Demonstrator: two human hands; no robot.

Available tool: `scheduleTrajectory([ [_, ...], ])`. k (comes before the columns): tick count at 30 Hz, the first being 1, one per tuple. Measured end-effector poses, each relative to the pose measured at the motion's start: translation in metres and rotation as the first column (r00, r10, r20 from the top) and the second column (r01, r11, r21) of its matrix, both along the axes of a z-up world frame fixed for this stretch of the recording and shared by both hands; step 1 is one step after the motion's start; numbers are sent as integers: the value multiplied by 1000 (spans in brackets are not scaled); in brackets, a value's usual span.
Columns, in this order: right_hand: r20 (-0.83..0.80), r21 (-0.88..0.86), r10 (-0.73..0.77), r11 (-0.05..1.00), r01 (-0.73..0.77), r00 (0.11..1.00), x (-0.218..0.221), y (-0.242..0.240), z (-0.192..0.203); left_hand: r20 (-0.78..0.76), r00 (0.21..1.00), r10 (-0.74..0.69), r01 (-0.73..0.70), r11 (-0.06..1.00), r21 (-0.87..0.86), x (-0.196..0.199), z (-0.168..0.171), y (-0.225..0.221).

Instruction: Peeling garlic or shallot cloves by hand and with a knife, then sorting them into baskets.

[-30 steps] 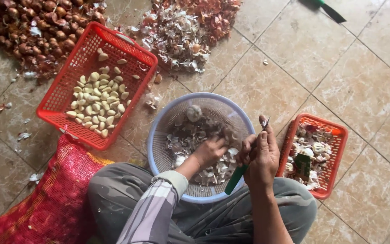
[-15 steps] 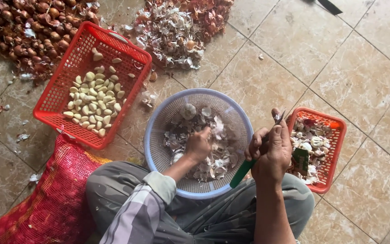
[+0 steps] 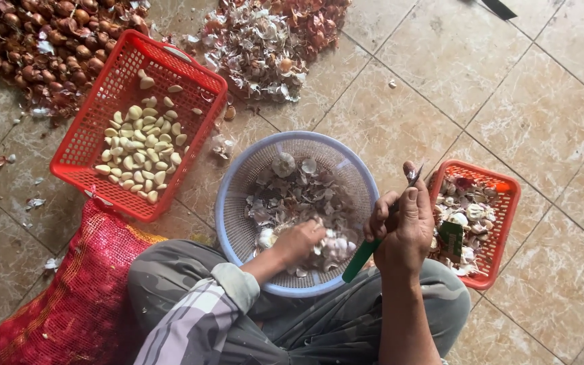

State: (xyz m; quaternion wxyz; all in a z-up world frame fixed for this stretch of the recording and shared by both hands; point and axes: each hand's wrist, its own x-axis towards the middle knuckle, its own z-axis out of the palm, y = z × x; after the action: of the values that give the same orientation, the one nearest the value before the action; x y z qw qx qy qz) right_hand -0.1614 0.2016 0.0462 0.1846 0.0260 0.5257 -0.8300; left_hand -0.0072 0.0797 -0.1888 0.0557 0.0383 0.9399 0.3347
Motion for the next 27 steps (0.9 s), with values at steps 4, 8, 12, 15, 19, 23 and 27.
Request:
scheduleTrajectory([
  [4,9,1,3,1000,-3,1000,0,1,1,164,947,275,-315,892,323,-8,16,-4],
  [8,16,1,5,1000,-5,1000,0,0,2,401,765,503,-643,569,513,-22,40,-9],
  [12,22,-5,2,1000,-2,1000,1,0,3,516,630,580,-748,276,604,-29,91,-12],
  [15,20,3,6,1000,-6,1000,0,-1,5,519,682,516,-731,448,515,-24,86,-6],
  [19,20,-2,7,1000,-7,1000,0,1,0,604,772,198,-425,868,258,-32,157,-15],
  [23,17,7,14,1000,-14,1000,1,-1,1,504,860,85,-59,996,-68,-20,165,-13],
  [27,1,33,34,999,-34,999,1,-1,-1,402,915,39,1,995,-100,12,86,-4],
])
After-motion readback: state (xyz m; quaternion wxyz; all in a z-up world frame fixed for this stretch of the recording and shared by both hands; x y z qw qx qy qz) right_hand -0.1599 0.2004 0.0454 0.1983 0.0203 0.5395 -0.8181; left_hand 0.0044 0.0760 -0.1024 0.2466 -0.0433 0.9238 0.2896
